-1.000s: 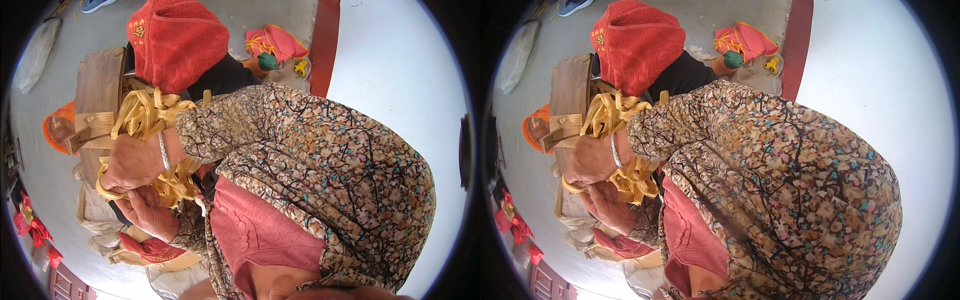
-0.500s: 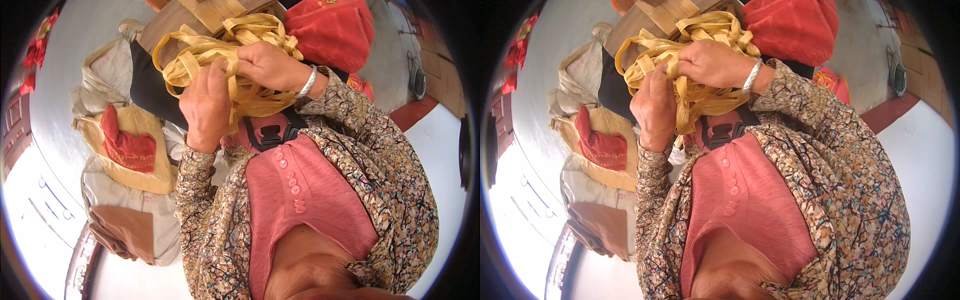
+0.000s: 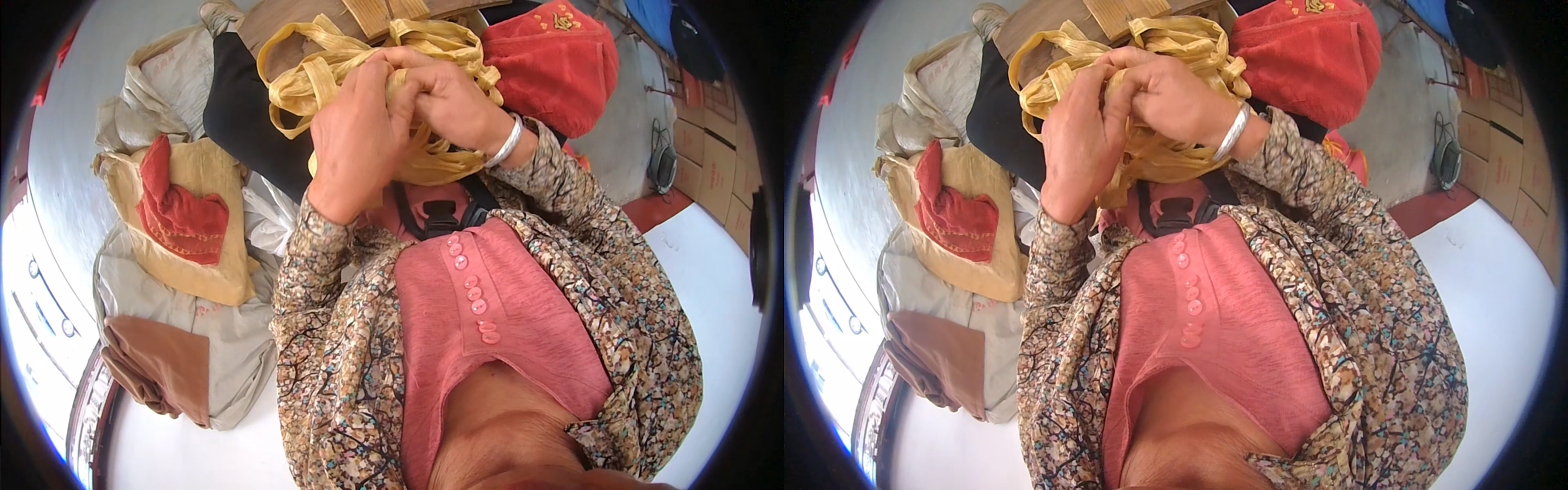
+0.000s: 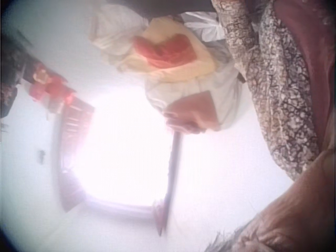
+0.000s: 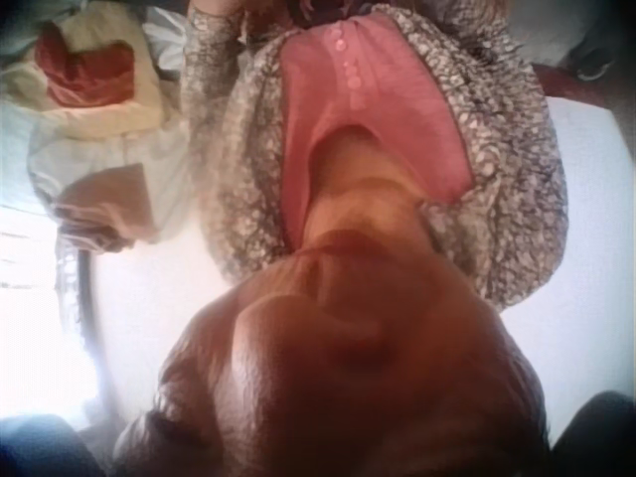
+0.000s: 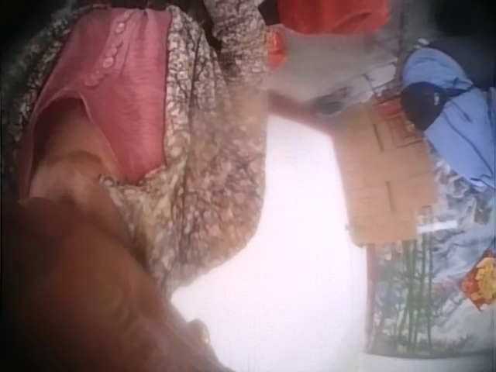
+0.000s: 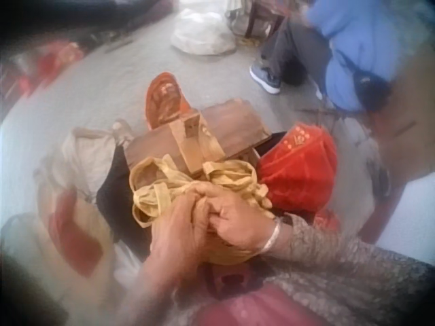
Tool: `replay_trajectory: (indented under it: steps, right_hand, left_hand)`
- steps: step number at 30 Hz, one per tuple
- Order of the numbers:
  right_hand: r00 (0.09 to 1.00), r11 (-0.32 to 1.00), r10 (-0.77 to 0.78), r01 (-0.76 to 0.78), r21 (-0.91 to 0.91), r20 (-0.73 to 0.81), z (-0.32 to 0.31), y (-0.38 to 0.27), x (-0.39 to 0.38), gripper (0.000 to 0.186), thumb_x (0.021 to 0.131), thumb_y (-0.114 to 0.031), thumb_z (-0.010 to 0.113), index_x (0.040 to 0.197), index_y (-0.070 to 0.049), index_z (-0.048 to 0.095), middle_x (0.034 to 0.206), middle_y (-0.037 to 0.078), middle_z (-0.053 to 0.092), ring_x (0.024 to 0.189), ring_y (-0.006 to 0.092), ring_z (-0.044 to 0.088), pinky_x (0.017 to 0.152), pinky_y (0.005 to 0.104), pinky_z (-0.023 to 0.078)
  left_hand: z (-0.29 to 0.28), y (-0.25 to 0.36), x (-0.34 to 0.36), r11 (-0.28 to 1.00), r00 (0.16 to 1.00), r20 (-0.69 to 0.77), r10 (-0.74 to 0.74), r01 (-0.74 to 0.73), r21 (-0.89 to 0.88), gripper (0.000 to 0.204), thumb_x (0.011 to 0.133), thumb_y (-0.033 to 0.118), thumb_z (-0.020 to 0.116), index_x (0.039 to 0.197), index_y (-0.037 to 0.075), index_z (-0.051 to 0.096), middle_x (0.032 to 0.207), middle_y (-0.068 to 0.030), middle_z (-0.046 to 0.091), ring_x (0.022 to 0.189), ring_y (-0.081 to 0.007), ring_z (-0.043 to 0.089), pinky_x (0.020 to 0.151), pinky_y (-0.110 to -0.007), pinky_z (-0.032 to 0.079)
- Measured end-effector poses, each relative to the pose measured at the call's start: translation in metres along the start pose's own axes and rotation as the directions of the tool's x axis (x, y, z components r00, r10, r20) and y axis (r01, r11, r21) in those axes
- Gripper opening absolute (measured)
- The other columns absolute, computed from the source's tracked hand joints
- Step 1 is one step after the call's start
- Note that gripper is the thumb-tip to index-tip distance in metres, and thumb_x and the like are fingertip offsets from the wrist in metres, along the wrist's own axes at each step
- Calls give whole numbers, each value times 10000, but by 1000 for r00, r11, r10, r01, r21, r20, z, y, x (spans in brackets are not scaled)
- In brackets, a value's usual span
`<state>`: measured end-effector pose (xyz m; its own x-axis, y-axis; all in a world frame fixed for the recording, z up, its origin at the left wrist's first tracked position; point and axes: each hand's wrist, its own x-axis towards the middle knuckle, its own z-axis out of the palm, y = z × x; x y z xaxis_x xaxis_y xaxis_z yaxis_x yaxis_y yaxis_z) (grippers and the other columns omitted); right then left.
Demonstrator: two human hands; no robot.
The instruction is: The person sits on the floor and repeatedly picks up dried banana leaves from a metal bowl, separates them by hand, and places them into a white plastic bag. The person continues this process throughout the clip.
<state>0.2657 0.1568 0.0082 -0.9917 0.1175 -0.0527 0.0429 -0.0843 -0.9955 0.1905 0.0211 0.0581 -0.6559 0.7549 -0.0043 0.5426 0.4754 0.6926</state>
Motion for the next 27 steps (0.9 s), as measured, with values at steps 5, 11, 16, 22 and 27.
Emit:
replay_trajectory:
  steps: [5,11,16,22,27]
  right_hand:
    - [953,816,-303,245,-523,-27,8,-12,-2,145,856,41,570,968,33,661,1281,98,531,1126,195,533,958,286,422]
    - [917,988,-154,138,-69,-369,8,-23,11,119,900,-3,583,922,40,692,1187,75,567,1081,159,548,937,296,444]
    - [981,961,-4,58,271,-193,-1,-5,3,216,967,-90,527,1127,-3,642,1211,42,572,1092,125,555,949,274,456]
    - [962,848,-264,267,-459,71,-23,-32,5,287,902,-201,644,1103,4,633,1063,84,649,963,165,630,837,288,498]
    - [965,791,-152,248,-560,214,-11,-31,4,255,863,-261,645,1027,-66,646,841,147,657,800,331,642,701,397,495]
  left_hand:
    - [20,-26,0,960,992,-124,-25,-10,-278,229,945,207,519,1019,2,589,775,-148,626,672,-279,628,584,-379,492]
    - [15,-28,-21,108,855,375,-359,437,-893,284,1007,251,480,1025,-5,600,651,30,486,543,-30,375,474,-188,268]
    - [11,-41,-53,785,990,-9,-139,104,-611,186,962,188,553,994,19,624,665,-47,554,530,-154,499,476,-264,368]
    - [7,-42,-38,932,919,-213,332,-284,227,134,835,119,657,956,81,617,700,-76,533,582,-276,568,513,-382,450]
    - [7,-43,-26,907,913,-114,392,-363,212,199,826,110,669,1014,73,616,788,-109,593,666,-308,605,563,-393,474]
